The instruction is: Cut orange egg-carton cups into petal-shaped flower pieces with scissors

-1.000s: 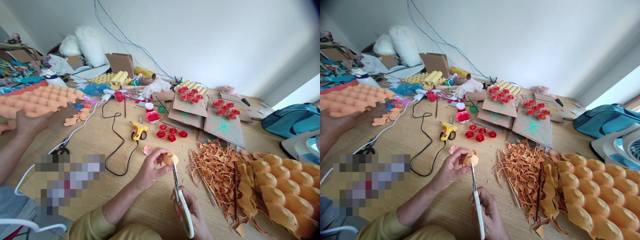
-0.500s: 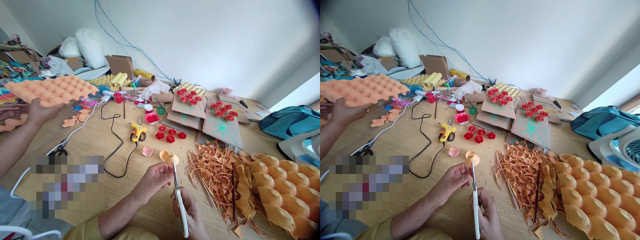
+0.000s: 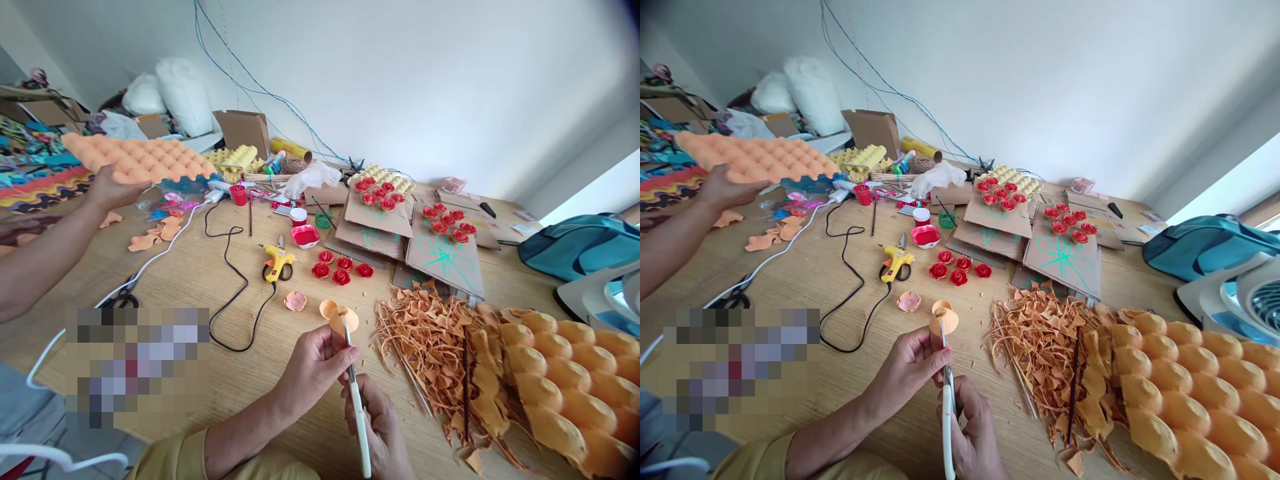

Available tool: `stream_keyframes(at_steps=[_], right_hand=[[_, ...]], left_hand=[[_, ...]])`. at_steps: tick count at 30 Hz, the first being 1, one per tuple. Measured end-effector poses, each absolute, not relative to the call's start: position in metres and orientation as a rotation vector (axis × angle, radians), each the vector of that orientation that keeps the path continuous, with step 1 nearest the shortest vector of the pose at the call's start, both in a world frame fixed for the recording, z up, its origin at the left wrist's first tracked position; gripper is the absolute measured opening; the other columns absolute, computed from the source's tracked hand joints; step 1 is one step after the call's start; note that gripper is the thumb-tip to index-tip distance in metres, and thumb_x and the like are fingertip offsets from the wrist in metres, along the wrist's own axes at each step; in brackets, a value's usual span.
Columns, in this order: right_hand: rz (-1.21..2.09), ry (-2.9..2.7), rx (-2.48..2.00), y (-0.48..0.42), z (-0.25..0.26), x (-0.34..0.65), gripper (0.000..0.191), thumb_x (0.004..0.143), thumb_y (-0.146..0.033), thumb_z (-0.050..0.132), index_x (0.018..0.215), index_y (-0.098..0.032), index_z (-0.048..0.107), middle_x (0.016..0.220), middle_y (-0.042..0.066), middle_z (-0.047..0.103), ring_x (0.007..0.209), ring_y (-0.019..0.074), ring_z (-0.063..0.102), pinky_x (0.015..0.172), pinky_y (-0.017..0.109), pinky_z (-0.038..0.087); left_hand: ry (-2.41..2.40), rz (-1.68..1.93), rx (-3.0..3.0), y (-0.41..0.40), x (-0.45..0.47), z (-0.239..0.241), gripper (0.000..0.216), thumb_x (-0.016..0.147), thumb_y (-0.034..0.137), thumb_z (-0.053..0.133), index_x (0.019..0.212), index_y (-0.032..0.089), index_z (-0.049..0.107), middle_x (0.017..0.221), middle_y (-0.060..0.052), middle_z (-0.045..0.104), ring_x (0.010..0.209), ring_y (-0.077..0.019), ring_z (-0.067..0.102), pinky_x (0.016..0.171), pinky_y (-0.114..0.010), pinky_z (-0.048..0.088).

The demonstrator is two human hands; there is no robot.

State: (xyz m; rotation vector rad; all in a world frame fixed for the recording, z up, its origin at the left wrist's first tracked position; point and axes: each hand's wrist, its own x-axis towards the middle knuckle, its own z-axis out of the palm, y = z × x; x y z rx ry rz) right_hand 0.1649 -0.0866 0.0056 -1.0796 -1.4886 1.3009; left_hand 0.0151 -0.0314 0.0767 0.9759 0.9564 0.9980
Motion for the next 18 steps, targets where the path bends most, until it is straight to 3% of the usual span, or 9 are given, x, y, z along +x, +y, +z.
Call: stream_keyframes(at_steps=[18], right_hand=[[1.232,-1.558,-1.141,-0.0872,0.0097,0.1650,0.034,0.095,-0.046,0.046,0.078,-0.018,0.054,0.062,-0.003,0.042,0.052,0.0102,0.035,0.047,0.022,0.029]], left_hand=[[0.990,1.053,1.012,-0.0332,0.0160,0.0803,0.029,0.078,0.039,0.071,0.072,0.015,0.056,0.062,0.001,0.060,0.051,-0.0091,0.056,0.052,-0.020,0.048]])
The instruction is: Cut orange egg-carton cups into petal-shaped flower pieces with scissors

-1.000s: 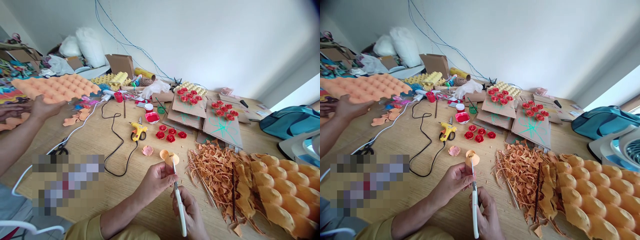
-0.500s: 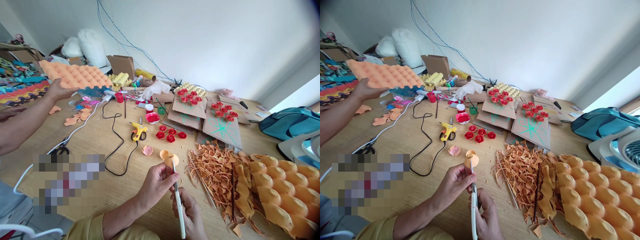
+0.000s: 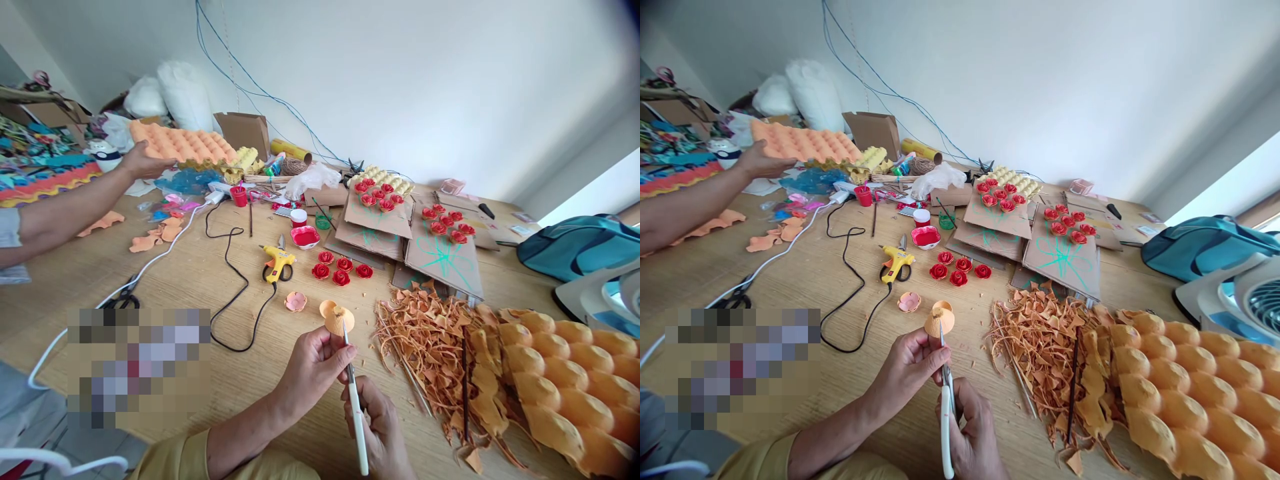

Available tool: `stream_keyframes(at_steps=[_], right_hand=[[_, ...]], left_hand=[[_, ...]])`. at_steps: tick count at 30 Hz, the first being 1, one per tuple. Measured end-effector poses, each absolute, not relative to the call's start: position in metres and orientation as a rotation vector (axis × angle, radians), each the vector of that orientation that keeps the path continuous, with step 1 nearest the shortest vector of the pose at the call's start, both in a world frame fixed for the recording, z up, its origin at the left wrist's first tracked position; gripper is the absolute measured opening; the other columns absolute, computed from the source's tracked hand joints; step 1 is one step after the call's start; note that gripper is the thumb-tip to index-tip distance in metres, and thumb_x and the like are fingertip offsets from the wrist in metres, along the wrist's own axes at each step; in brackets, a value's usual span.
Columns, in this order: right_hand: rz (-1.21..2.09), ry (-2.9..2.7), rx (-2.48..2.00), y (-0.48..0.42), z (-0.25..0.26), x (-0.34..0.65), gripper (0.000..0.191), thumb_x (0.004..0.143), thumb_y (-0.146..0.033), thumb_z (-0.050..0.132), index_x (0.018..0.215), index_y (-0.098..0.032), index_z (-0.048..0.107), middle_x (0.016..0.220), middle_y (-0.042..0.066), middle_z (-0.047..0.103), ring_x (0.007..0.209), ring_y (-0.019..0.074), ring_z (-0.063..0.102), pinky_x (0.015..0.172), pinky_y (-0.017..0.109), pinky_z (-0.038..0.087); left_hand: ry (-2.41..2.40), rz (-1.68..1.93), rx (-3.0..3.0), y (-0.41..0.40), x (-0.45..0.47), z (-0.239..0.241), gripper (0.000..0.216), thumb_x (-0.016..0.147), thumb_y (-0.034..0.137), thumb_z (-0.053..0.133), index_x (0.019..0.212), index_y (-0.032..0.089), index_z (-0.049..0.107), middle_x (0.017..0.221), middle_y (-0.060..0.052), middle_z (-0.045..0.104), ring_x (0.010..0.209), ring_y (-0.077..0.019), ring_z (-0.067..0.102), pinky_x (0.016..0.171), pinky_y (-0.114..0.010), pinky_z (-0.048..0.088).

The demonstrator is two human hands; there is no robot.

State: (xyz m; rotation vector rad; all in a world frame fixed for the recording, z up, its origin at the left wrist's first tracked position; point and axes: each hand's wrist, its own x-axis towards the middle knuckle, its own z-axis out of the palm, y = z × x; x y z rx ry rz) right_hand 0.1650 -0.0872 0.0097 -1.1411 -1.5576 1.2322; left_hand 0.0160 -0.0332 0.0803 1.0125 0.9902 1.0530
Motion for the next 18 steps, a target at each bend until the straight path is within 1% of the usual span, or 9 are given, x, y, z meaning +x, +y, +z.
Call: stream_keyframes(at_steps=[4,8,10,12,15,18], right_hand=[[1.214,-1.570,-1.135,-0.086,0.011,0.164,0.033,0.095,-0.045,0.046,0.076,-0.019,0.052,0.063,-0.003,0.042,0.054,0.0109,0.036,0.048,0.022,0.030],[1.142,-1.590,-1.122,-0.083,0.010,0.163,0.032,0.094,-0.044,0.048,0.074,-0.019,0.051,0.065,-0.002,0.046,0.057,0.0118,0.039,0.052,0.023,0.034],[1.073,-1.642,-1.113,-0.082,0.010,0.163,0.031,0.093,-0.042,0.048,0.072,-0.019,0.050,0.064,-0.002,0.046,0.056,0.0115,0.039,0.053,0.023,0.034],[1.031,-1.698,-1.115,-0.081,0.011,0.162,0.031,0.093,-0.041,0.048,0.071,-0.019,0.050,0.062,-0.002,0.045,0.056,0.0115,0.039,0.054,0.023,0.033],[1.091,-1.716,-1.153,-0.081,0.013,0.162,0.032,0.095,-0.041,0.046,0.072,-0.019,0.050,0.064,-0.002,0.046,0.059,0.0118,0.041,0.056,0.023,0.034],[1.206,-1.691,-1.160,-0.084,0.015,0.162,0.031,0.096,-0.041,0.046,0.075,-0.019,0.051,0.067,-0.002,0.047,0.062,0.0119,0.042,0.059,0.023,0.035]], left_hand=[[0.961,1.050,1.004,-0.032,0.015,0.076,0.030,0.078,0.039,0.072,0.074,0.015,0.056,0.063,0.002,0.059,0.052,-0.0087,0.056,0.053,-0.020,0.049],[0.895,1.035,0.977,-0.032,0.012,0.074,0.031,0.079,0.042,0.072,0.083,0.014,0.059,0.067,0.002,0.058,0.055,-0.0091,0.057,0.054,-0.022,0.051],[0.876,1.066,0.944,-0.031,0.009,0.074,0.033,0.081,0.046,0.069,0.086,0.015,0.059,0.068,0.001,0.057,0.057,-0.0097,0.056,0.053,-0.022,0.052],[0.880,1.123,0.884,-0.030,0.007,0.072,0.034,0.081,0.047,0.070,0.086,0.015,0.059,0.069,0.000,0.057,0.058,-0.0096,0.054,0.050,-0.021,0.050],[0.915,1.203,0.820,-0.027,0.004,0.069,0.031,0.077,0.042,0.075,0.083,0.015,0.060,0.068,0.001,0.056,0.057,-0.0083,0.050,0.047,-0.017,0.046],[0.950,1.258,0.812,-0.024,0.000,0.068,0.029,0.076,0.040,0.076,0.081,0.015,0.061,0.066,0.002,0.056,0.053,-0.0065,0.048,0.047,-0.017,0.044]])
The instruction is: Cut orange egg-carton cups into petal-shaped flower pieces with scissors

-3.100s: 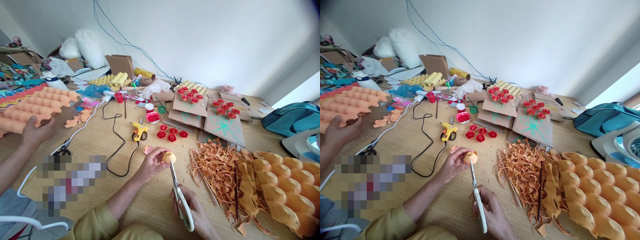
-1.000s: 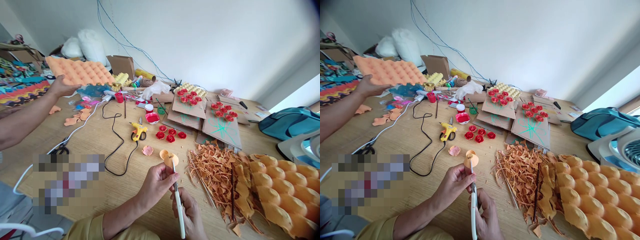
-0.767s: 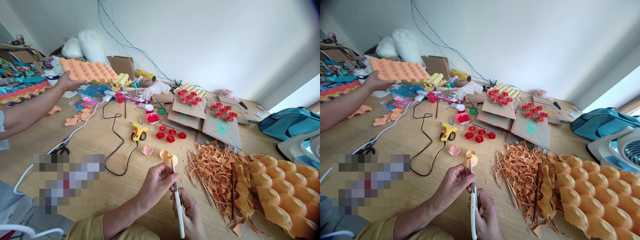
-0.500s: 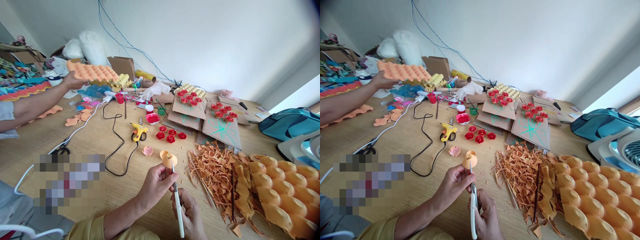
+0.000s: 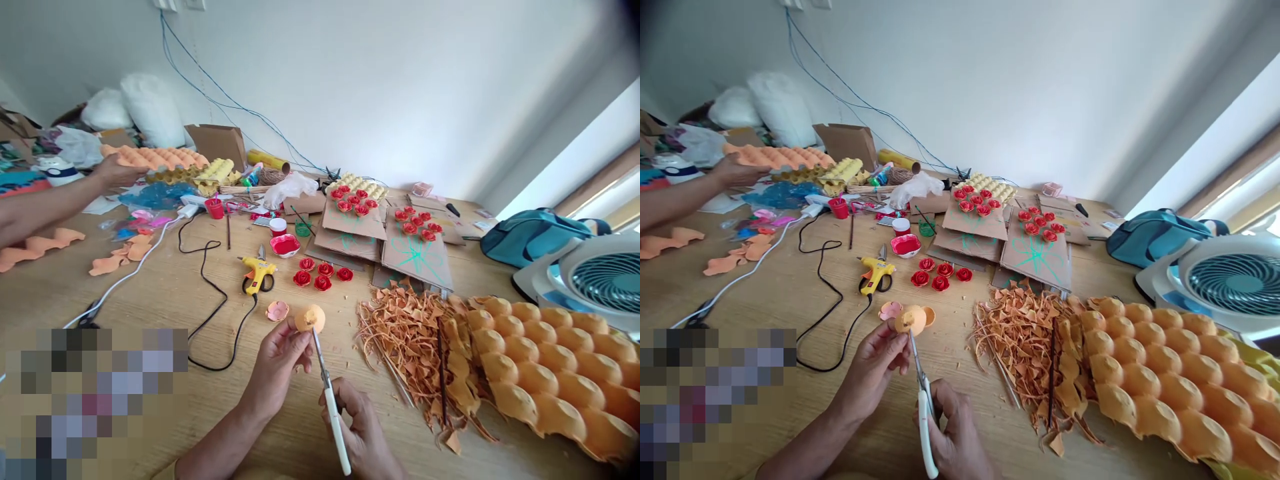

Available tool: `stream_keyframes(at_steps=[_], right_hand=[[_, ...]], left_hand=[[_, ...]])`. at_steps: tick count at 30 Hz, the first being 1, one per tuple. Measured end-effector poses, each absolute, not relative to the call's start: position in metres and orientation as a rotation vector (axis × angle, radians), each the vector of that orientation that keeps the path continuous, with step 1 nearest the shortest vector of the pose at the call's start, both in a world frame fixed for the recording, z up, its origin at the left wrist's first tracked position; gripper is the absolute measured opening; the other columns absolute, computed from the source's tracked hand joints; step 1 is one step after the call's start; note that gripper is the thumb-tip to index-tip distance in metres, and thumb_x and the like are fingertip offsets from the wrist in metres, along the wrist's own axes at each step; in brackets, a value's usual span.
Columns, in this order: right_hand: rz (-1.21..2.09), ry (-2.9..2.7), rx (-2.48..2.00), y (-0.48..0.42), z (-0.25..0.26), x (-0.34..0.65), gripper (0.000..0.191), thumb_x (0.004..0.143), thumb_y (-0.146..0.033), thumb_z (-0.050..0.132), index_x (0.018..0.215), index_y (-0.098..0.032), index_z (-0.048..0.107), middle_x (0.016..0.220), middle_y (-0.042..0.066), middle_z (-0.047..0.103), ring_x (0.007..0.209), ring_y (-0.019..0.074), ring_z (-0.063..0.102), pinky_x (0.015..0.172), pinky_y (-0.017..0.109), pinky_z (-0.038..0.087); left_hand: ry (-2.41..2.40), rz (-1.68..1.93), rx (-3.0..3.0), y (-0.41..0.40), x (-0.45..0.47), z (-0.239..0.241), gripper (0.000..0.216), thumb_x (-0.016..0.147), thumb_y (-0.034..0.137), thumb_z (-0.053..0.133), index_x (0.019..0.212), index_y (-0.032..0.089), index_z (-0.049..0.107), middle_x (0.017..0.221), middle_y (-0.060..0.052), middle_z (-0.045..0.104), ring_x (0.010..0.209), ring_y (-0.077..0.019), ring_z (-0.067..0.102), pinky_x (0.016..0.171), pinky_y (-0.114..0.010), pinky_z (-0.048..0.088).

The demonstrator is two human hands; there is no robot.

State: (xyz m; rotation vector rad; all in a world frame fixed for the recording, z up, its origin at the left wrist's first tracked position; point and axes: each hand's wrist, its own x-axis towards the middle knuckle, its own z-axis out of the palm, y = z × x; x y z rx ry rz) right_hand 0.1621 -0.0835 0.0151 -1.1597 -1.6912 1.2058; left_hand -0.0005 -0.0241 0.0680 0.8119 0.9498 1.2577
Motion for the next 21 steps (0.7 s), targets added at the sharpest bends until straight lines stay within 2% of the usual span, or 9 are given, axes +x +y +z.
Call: stream_keyframes(at_steps=[7,14,17,21], right_hand=[[1.393,-1.559,-1.092,-0.083,0.017,0.158,0.031,0.094,-0.043,0.051,0.075,-0.018,0.053,0.062,-0.004,0.051,0.056,0.0101,0.044,0.055,0.022,0.035],[1.607,-1.417,-1.044,-0.084,0.019,0.154,0.024,0.090,-0.038,0.056,0.077,-0.018,0.054,0.057,-0.005,0.054,0.049,0.0087,0.046,0.049,0.020,0.034],[1.674,-1.360,-1.010,-0.083,0.016,0.154,0.030,0.090,-0.047,0.057,0.079,-0.019,0.053,0.056,-0.005,0.056,0.046,0.0088,0.047,0.047,0.020,0.034],[1.619,-1.277,-1.019,-0.077,0.014,0.156,0.042,0.088,-0.060,0.056,0.083,-0.019,0.054,0.053,-0.007,0.049,0.045,0.0079,0.039,0.046,0.020,0.031]], left_hand=[[1.026,1.344,0.805,-0.017,-0.003,0.068,0.033,0.071,0.041,0.078,0.084,0.017,0.061,0.065,0.003,0.058,0.055,-0.0077,0.050,0.047,-0.016,0.041],[0.972,1.453,0.819,0.001,-0.009,0.063,0.027,0.075,0.036,0.076,0.086,0.017,0.060,0.065,0.004,0.059,0.054,-0.0068,0.050,0.050,-0.017,0.043],[0.964,1.408,0.829,0.008,-0.013,0.057,0.027,0.075,0.037,0.076,0.084,0.017,0.060,0.065,0.004,0.058,0.055,-0.0070,0.050,0.050,-0.017,0.042],[0.964,1.340,0.794,0.011,-0.014,0.046,0.034,0.070,0.042,0.079,0.080,0.016,0.060,0.068,0.003,0.057,0.056,-0.0072,0.051,0.046,-0.017,0.041]])
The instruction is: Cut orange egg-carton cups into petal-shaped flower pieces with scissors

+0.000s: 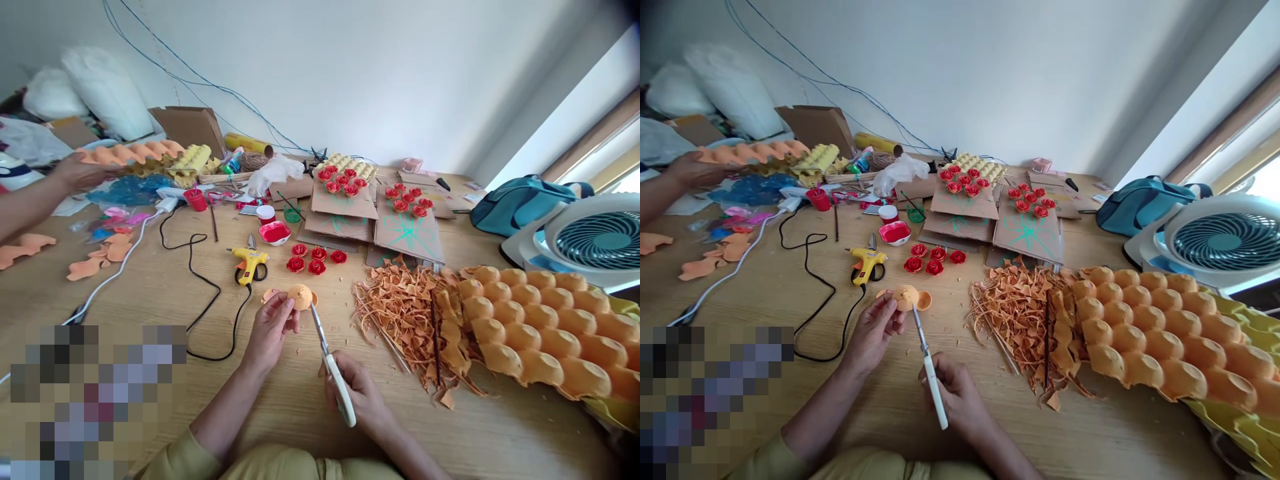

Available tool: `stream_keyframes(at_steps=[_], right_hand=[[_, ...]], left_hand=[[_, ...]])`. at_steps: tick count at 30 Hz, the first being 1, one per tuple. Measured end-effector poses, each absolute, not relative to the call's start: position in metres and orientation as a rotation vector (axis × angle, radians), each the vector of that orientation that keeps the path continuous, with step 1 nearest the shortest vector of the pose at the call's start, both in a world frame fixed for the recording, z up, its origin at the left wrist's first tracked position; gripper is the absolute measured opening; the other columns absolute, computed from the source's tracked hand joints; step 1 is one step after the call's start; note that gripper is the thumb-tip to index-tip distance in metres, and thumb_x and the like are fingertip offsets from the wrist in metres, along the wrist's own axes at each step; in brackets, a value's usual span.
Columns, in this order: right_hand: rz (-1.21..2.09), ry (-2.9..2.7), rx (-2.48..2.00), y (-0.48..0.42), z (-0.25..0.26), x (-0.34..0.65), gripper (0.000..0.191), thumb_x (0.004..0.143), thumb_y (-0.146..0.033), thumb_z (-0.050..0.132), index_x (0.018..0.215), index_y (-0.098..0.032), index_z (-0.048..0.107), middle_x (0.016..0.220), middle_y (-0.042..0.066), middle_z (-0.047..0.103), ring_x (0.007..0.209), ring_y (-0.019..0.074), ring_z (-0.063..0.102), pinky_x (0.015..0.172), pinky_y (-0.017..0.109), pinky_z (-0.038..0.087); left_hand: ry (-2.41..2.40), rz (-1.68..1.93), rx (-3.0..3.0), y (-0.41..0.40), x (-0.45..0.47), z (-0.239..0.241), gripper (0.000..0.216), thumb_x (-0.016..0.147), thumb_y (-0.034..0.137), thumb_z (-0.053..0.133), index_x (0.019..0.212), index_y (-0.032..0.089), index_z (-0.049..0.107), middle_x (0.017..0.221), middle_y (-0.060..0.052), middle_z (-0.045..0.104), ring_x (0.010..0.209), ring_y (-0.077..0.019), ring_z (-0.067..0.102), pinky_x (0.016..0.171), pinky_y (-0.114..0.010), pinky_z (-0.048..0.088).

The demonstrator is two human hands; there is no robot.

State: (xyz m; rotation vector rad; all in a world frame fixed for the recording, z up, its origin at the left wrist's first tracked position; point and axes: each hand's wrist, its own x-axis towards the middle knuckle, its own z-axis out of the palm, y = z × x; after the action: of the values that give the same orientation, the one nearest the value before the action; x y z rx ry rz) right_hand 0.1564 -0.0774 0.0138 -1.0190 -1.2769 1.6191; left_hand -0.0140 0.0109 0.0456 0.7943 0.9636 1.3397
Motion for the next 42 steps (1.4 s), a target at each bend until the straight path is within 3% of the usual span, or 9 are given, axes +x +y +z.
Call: stream_keyframes(at_steps=[4,8,12,16,21,24,28,34,42], right_hand=[[1.571,-1.231,-1.065,-0.071,0.017,0.165,0.045,0.087,-0.064,0.057,0.094,-0.019,0.057,0.057,-0.006,0.046,0.050,0.0099,0.038,0.048,0.022,0.031],[1.554,-1.261,-1.076,-0.065,0.022,0.176,0.047,0.091,-0.064,0.050,0.105,-0.020,0.059,0.066,-0.003,0.050,0.057,0.0123,0.041,0.055,0.024,0.035],[1.576,-1.285,-1.075,-0.061,0.023,0.181,0.047,0.089,-0.057,0.060,0.118,-0.020,0.055,0.076,-0.002,0.049,0.065,0.0134,0.042,0.057,0.025,0.036],[1.481,-1.197,-1.115,-0.057,0.022,0.181,0.043,0.083,-0.051,0.069,0.110,-0.020,0.057,0.075,-0.002,0.050,0.063,0.0130,0.043,0.056,0.024,0.036],[1.315,-1.164,-1.155,-0.056,0.023,0.178,0.034,0.080,-0.043,0.074,0.102,-0.021,0.060,0.096,0.004,0.062,0.078,0.0166,0.052,0.067,0.027,0.042],[1.356,-1.072,-1.146,-0.058,0.019,0.177,0.035,0.078,-0.041,0.076,0.103,-0.023,0.060,0.091,0.002,0.061,0.076,0.0161,0.052,0.066,0.026,0.042],[1.461,-0.895,-1.103,-0.060,0.012,0.175,0.038,0.074,-0.040,0.080,0.103,-0.024,0.061,0.088,0.000,0.059,0.072,0.0145,0.051,0.064,0.025,0.042],[1.481,-0.698,-1.004,-0.059,0.011,0.175,0.036,0.074,-0.034,0.080,0.102,-0.025,0.060,0.085,-0.002,0.056,0.075,0.0141,0.051,0.068,0.025,0.042],[1.411,-0.681,-1.018,-0.060,0.011,0.175,0.036,0.076,-0.034,0.078,0.104,-0.025,0.057,0.087,-0.002,0.056,0.075,0.0140,0.051,0.071,0.027,0.044]], left_hand=[[0.983,1.203,0.813,0.009,-0.013,0.042,0.037,0.070,0.046,0.078,0.077,0.016,0.057,0.060,0.005,0.054,0.050,-0.0068,0.050,0.046,-0.018,0.043],[0.936,1.152,0.824,0.008,-0.014,0.041,0.032,0.073,0.042,0.075,0.085,0.015,0.063,0.064,0.003,0.057,0.058,-0.0092,0.054,0.055,-0.021,0.050],[0.886,1.116,0.915,0.007,-0.016,0.038,0.023,0.078,0.032,0.070,0.090,0.013,0.068,0.069,0.001,0.058,0.061,-0.0077,0.052,0.063,-0.022,0.048],[0.886,1.023,0.909,0.004,-0.017,0.036,0.022,0.077,0.033,0.072,0.088,0.015,0.066,0.064,0.004,0.055,0.056,-0.0069,0.050,0.057,-0.021,0.043],[0.796,0.834,0.718,0.000,-0.015,0.033,0.028,0.070,0.033,0.079,0.084,0.013,0.066,0.062,0.004,0.053,0.050,-0.0038,0.042,0.049,-0.018,0.034],[0.753,0.722,0.609,-0.002,-0.010,0.031,0.029,0.067,0.031,0.081,0.082,0.012,0.066,0.060,0.004,0.053,0.048,-0.0028,0.039,0.046,-0.017,0.031],[0.704,0.683,0.543,-0.005,-0.005,0.026,0.028,0.069,0.029,0.082,0.084,0.011,0.069,0.057,0.005,0.050,0.047,-0.0028,0.037,0.046,-0.017,0.035],[0.623,0.634,0.540,-0.009,0.000,0.019,0.037,0.068,0.032,0.085,0.096,0.012,0.070,0.073,-0.001,0.063,0.058,-0.0070,0.053,0.054,-0.020,0.046],[0.650,0.695,0.653,-0.019,0.011,0.015,0.026,0.070,0.032,0.084,0.080,0.013,0.068,0.069,0.000,0.063,0.061,-0.0080,0.056,0.060,-0.021,0.046]])
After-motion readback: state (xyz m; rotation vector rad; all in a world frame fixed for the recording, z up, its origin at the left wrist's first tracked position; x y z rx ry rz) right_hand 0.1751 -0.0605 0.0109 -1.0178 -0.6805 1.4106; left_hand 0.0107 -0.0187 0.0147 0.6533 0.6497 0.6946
